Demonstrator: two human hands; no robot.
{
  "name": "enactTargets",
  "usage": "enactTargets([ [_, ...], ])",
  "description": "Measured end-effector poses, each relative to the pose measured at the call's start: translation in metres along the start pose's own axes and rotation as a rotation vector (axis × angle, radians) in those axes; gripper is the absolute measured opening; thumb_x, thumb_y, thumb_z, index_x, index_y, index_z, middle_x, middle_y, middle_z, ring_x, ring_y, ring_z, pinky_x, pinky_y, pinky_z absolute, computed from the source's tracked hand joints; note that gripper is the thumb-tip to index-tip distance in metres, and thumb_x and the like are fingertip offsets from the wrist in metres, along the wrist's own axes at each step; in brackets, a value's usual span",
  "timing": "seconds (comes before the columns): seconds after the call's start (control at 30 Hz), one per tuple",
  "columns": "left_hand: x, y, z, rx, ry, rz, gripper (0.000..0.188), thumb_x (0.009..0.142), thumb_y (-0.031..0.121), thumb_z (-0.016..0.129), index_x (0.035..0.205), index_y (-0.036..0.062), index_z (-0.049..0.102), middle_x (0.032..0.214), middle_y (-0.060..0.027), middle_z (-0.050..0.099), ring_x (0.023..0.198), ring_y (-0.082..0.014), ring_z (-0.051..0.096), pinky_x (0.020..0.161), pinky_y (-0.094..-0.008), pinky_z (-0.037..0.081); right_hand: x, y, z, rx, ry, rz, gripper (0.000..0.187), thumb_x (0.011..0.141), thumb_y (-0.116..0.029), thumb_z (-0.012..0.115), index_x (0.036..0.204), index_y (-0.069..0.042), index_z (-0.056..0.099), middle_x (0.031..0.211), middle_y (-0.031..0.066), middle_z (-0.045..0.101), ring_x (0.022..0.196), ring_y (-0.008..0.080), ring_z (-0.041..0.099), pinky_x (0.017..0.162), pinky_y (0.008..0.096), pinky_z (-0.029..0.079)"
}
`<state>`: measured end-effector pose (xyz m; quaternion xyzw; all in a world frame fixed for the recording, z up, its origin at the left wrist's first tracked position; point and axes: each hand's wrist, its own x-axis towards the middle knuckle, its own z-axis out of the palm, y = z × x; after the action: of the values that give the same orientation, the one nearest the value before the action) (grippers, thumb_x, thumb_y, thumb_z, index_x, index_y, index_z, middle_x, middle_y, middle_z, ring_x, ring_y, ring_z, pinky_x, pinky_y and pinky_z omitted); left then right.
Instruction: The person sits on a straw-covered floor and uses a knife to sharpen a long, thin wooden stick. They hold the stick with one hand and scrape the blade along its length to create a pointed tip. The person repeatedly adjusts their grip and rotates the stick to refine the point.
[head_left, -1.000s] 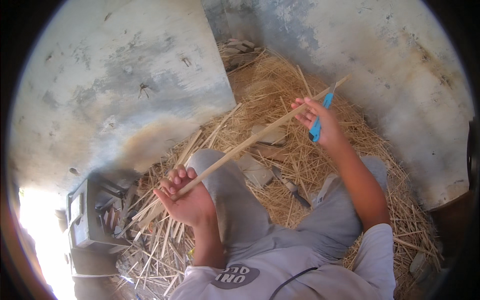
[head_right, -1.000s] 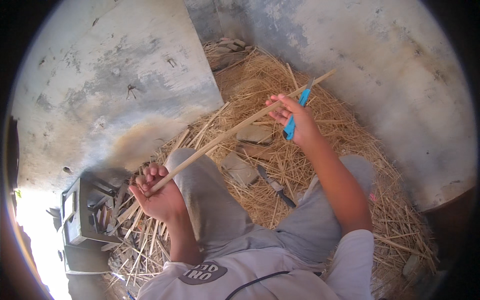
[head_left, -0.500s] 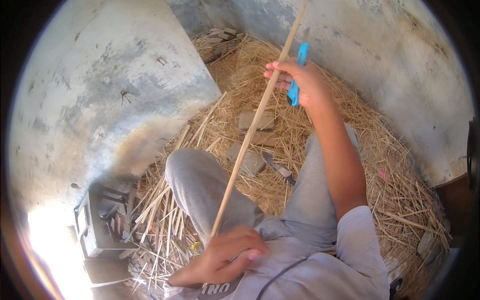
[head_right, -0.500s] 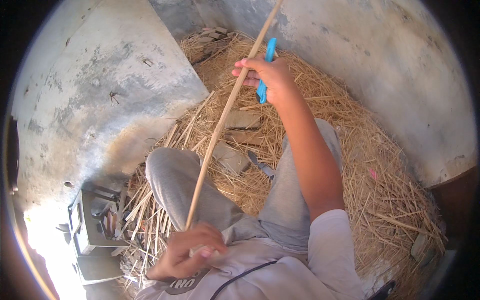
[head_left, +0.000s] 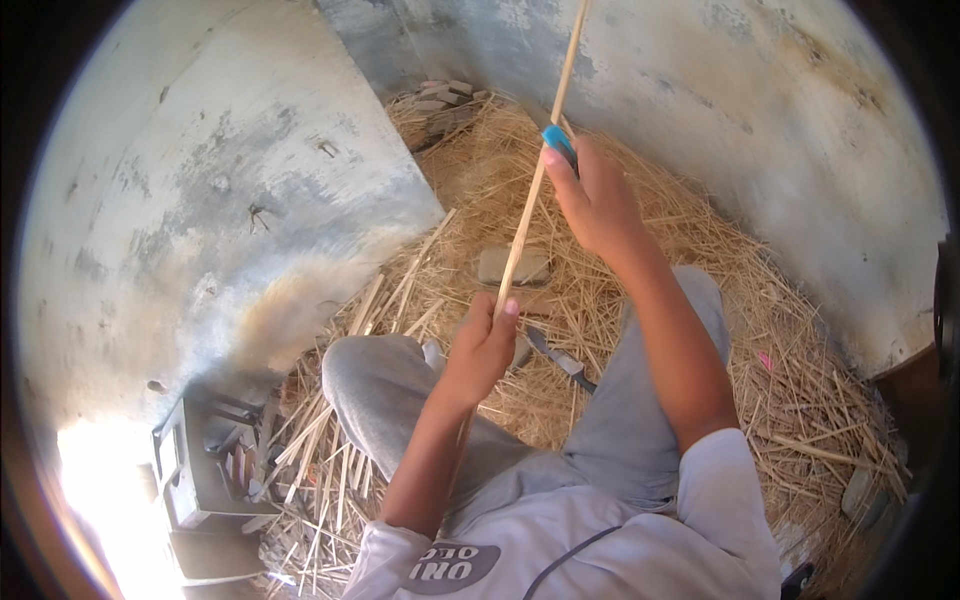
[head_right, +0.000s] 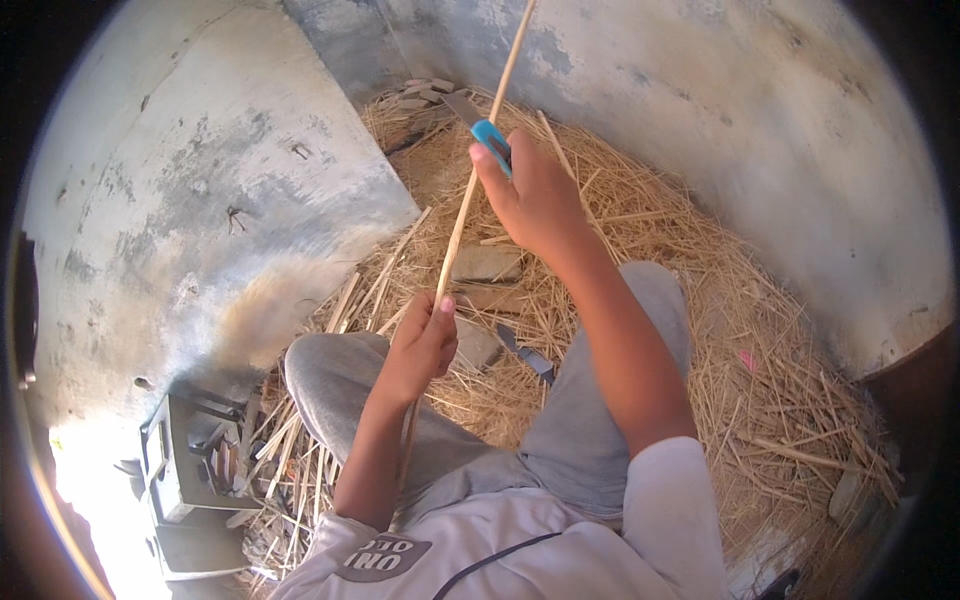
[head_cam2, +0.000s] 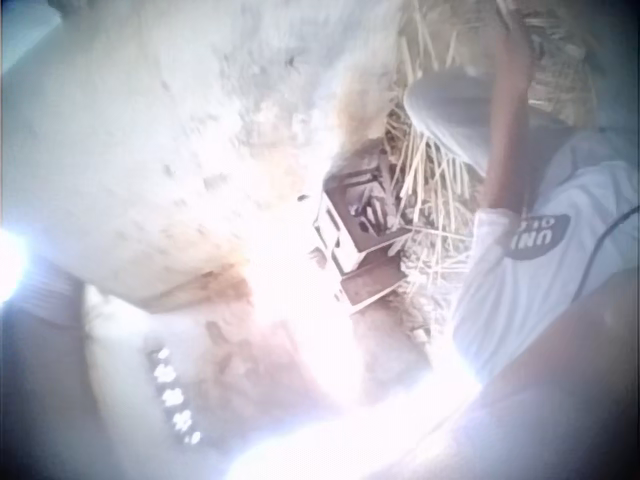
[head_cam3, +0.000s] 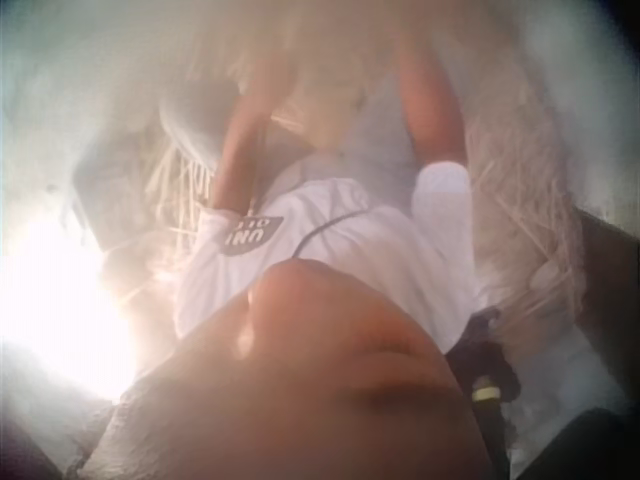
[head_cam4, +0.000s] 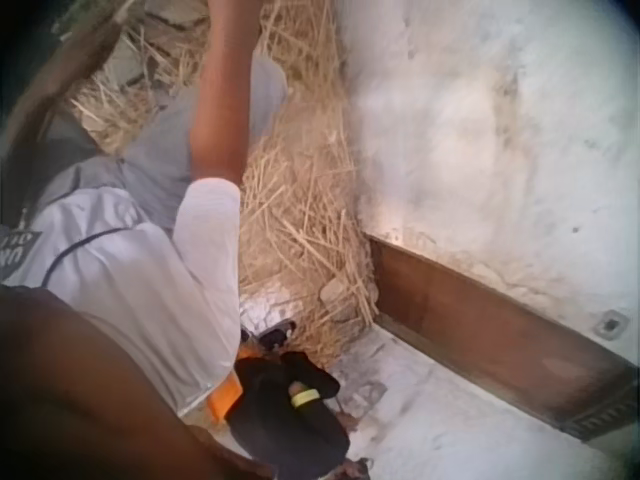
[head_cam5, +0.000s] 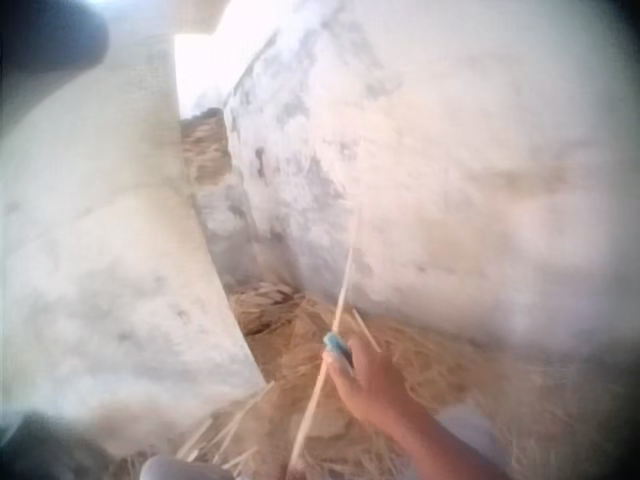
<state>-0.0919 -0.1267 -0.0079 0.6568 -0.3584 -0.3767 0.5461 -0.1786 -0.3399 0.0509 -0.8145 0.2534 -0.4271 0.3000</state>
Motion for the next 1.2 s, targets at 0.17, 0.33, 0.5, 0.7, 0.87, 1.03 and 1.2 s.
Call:
enactTargets([
  [0.17, -0.005, 0.004, -0.019, -0.379, -0.064, 0.063, 0.025, 0.108, 0.034, 0.041, 0.095, 0.0123, 0.043, 0.069, 0.0032, 0.038, 0.049, -0.005, 0.033, 0.04, -0.0211, 0.024, -0.034, -0.025, 0.01, 0.01, -0.276, -0.157, 0.029, 0.102, -0.031, 0.051, 0.102, -0.003, 0.056, 0.071, 0.0151, 0.06, 0.061, 0.0328, 0.061, 0.055, 0.0433, 0.045],
  [0.33, -0.008, -0.001, -0.022, -0.361, 0.06, 0.098, 0.025, 0.108, 0.033, 0.039, 0.095, 0.0121, 0.044, 0.068, 0.0034, 0.037, 0.047, -0.0045, 0.032, 0.039, -0.0207, 0.022, -0.068, -0.035, 0.02, -0.069, -0.312, -0.362, 0.03, 0.101, -0.03, 0.053, 0.112, -0.002, 0.057, 0.078, 0.0166, 0.064, 0.065, 0.0337, 0.065, 0.056, 0.042, 0.048],
  [0.5, -0.008, 0.002, -0.037, -0.43, 0.06, 0.131, 0.027, 0.108, 0.035, 0.039, 0.095, 0.0122, 0.045, 0.067, 0.004, 0.037, 0.046, -0.0038, 0.031, 0.039, -0.0202, 0.021, -0.088, -0.032, 0.036, -0.204, -0.24, -0.452, 0.033, 0.101, -0.034, 0.054, 0.096, -0.002, 0.054, 0.064, 0.0155, 0.057, 0.055, 0.0329, 0.061, 0.05, 0.042, 0.045],
  [0.7, -0.005, -0.001, -0.022, -0.312, 0.101, 0.204, 0.026, 0.108, 0.034, 0.039, 0.096, 0.012, 0.046, 0.067, 0.0044, 0.039, 0.047, -0.0024, 0.032, 0.039, -0.0193, 0.023, -0.085, -0.028, 0.033, -0.296, -0.316, -0.401, 0.036, 0.101, -0.038, 0.053, 0.094, -0.002, 0.053, 0.054, 0.0132, 0.054, 0.047, 0.0321, 0.058, 0.044, 0.0398, 0.043],
  [0.87, -0.002, -0.008, -0.014, -0.164, 0.141, 0.284, 0.027, 0.108, 0.031, 0.04, 0.094, 0.0098, 0.047, 0.066, 0.0032, 0.043, 0.048, -0.0026, 0.035, 0.04, -0.0194, 0.027, -0.081, -0.024, 0.031, -0.438, -0.302, -0.443, 0.035, 0.101, -0.038, 0.054, 0.092, -0.003, 0.053, 0.052, 0.0115, 0.054, 0.045, 0.029, 0.058, 0.042, 0.0388, 0.043],
  [1.03, 0.005, -0.023, -0.009, -0.029, 0.237, 0.288, 0.029, 0.109, 0.03, 0.039, 0.091, 0.0077, 0.047, 0.065, 0.0035, 0.044, 0.051, -0.0041, 0.039, 0.044, -0.0224, 0.033, -0.071, -0.016, 0.037, -0.571, -0.236, -0.48, 0.036, 0.099, -0.04, 0.055, 0.086, -0.006, 0.053, 0.051, 0.0088, 0.053, 0.043, 0.0256, 0.056, 0.04, 0.0367, 0.041],
  [1.2, 0.007, -0.018, 0.001, 0.17, 0.337, 0.242, 0.029, 0.108, 0.03, 0.041, 0.096, 0.0047, 0.048, 0.066, -0.0041, 0.051, 0.058, -0.0125, 0.05, 0.055, -0.0322, 0.042, -0.057, 0.002, 0.048, -0.582, -0.07, -0.575, 0.042, 0.101, -0.045, 0.051, 0.081, -0.008, 0.052, 0.052, 0.0055, 0.05, 0.039, 0.0207, 0.05, 0.039, 0.034, 0.039],
])
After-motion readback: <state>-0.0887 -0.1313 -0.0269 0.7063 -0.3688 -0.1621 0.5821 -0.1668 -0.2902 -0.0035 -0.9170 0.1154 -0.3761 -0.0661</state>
